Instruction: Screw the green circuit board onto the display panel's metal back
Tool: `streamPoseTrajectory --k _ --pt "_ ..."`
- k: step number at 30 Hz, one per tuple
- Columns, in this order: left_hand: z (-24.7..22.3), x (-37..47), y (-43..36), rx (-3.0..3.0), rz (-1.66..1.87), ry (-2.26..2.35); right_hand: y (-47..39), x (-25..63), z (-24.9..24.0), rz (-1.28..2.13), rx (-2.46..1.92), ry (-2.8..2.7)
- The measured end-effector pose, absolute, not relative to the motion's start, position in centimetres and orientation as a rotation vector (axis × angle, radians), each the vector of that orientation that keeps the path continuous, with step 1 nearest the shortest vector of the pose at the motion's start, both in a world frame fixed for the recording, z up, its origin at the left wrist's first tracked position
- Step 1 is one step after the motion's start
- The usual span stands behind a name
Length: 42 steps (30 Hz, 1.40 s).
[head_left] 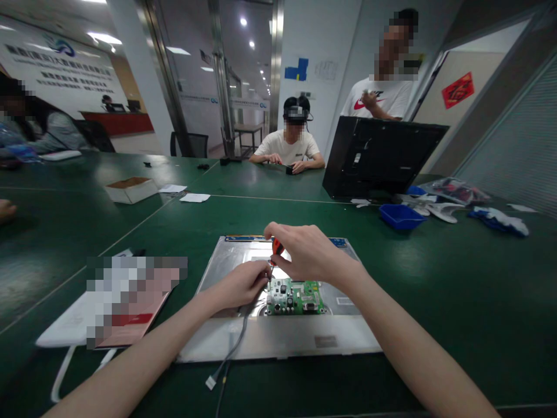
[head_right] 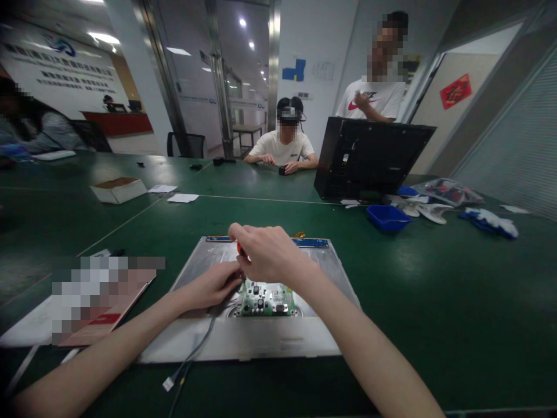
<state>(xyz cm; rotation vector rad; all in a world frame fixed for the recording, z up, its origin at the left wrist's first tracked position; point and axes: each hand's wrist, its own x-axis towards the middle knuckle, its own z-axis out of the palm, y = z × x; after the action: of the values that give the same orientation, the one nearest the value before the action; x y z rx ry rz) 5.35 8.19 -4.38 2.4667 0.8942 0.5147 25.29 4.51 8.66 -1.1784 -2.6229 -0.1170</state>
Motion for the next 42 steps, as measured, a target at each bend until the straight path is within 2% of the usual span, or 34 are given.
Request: streamPoseTrajectory --k 28,35,42 --pt "-4.66 5.29 8.34 2.452 0.53 0.889 4.37 25.43 8.72 -0.116 -1.154 -2.618" --pt "-4.03 5.37 8.01 2.468 0.514 0.903 4.73 25.38 8.8 -0.192 -1.282 -2.611" --pt "-4.29 5.33 8.13 2.488 0.514 0.9 4.5 25.34 8.72 -0.11 -1.191 -2.596"
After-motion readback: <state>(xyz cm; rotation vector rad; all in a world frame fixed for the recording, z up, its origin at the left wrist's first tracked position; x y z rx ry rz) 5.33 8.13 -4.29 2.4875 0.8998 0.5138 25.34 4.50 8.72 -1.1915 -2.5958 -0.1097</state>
